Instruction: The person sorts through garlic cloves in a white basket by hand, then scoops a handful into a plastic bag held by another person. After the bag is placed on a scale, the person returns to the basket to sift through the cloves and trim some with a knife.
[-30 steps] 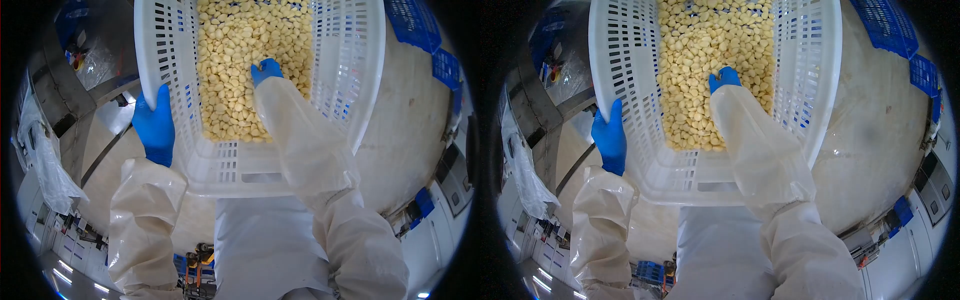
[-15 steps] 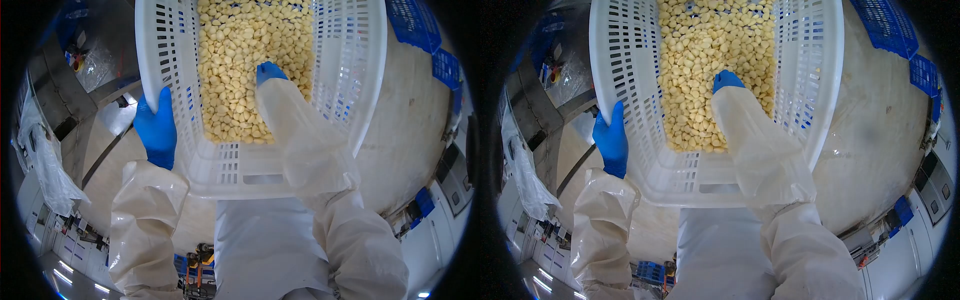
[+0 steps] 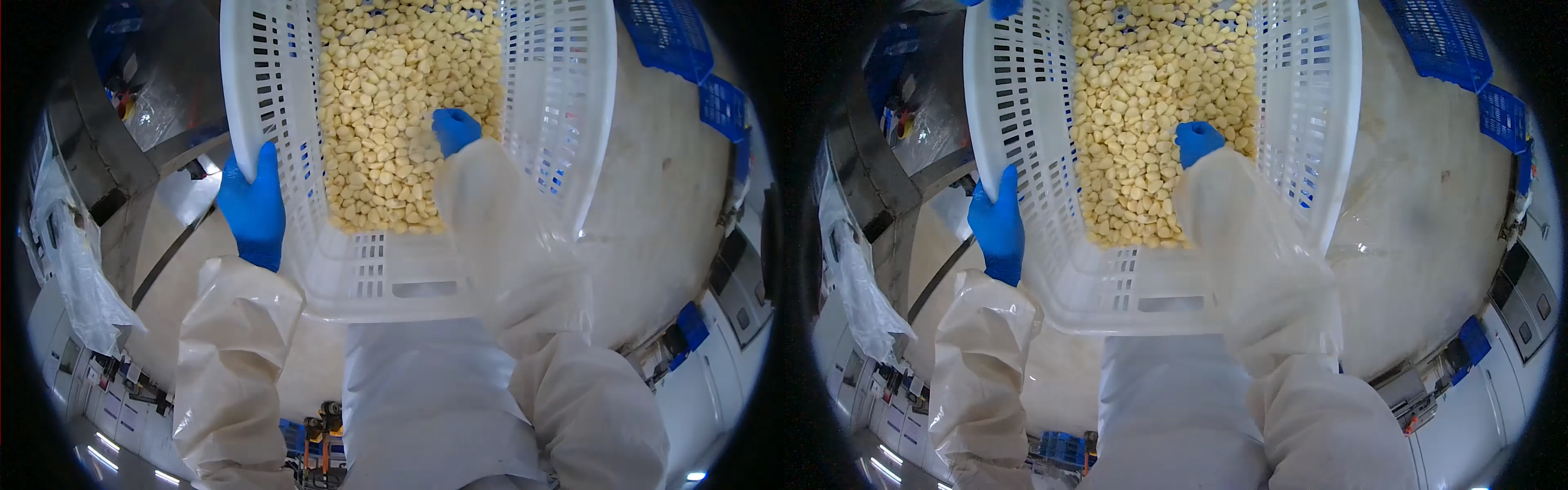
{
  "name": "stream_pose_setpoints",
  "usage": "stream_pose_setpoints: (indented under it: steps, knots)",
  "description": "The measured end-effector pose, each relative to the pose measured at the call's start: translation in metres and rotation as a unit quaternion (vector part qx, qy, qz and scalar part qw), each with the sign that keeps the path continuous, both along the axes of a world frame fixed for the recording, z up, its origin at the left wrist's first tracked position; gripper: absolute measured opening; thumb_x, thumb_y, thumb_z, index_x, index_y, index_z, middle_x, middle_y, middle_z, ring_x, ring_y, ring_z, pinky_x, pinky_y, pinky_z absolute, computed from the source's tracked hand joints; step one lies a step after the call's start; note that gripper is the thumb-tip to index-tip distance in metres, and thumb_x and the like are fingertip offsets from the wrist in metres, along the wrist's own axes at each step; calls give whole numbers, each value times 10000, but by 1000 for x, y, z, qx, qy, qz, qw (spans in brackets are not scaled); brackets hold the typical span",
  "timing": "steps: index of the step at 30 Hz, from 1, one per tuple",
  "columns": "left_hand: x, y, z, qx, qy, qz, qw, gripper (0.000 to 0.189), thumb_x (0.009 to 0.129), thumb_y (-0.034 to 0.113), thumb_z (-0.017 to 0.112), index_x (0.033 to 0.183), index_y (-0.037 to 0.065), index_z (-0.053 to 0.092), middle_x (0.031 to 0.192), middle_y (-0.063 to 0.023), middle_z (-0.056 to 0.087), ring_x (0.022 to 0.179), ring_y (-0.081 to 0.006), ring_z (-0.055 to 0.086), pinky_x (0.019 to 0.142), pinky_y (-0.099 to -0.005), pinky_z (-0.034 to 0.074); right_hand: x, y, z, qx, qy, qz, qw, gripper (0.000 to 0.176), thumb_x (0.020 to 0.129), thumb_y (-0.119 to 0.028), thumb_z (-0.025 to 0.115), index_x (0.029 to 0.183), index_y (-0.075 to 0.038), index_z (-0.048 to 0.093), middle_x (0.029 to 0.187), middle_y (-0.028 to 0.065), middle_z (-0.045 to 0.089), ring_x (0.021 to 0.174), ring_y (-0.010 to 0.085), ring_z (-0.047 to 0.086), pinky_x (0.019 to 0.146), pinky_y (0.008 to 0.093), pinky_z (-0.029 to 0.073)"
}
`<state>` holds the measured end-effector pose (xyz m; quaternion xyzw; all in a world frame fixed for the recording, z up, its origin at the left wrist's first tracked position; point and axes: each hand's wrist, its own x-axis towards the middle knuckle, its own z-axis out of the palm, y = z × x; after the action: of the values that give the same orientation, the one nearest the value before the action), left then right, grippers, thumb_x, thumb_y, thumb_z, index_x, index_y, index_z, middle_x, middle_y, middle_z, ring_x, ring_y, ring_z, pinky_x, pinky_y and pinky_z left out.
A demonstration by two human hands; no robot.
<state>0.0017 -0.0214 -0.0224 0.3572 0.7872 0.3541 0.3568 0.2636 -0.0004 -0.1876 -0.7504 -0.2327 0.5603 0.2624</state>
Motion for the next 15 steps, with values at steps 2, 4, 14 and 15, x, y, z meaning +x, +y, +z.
stream_pose_setpoints:
  steps: [2,4,14,15]
  knots:
    - [0,0,1,-3,2,-1,1000,329,869,152,612,1107,-71,568,978,-137,645,859,-169,603,776,-306,483,7,-2,35,-9,100,-113,989,216,786,-203,641,873,-6,626,716,67,630,593,108,539,521,268,433]
    - [0,0,0,2,0,-3,1000,330,870,157,611,1106,-69,569,980,-140,645,861,-170,604,777,-307,483,4,-8,99,41,78,-140,986,201,795,-187,638,873,-2,621,706,64,615,588,101,515,521,238,402]
    - [1,1,3,-23,13,-5,1000,327,872,162,610,1100,-68,568,984,-137,648,848,-170,614,764,-304,492,98,-40,231,297,-277,-179,896,112,867,-100,587,858,11,589,723,44,573,615,89,495,551,225,398]
    - [1,1,4,-23,10,-4,1000,331,872,164,611,1104,-68,566,986,-138,648,849,-169,613,764,-304,492,114,-40,224,295,-300,-185,888,117,863,-105,593,855,11,588,717,43,573,610,89,495,543,227,396]
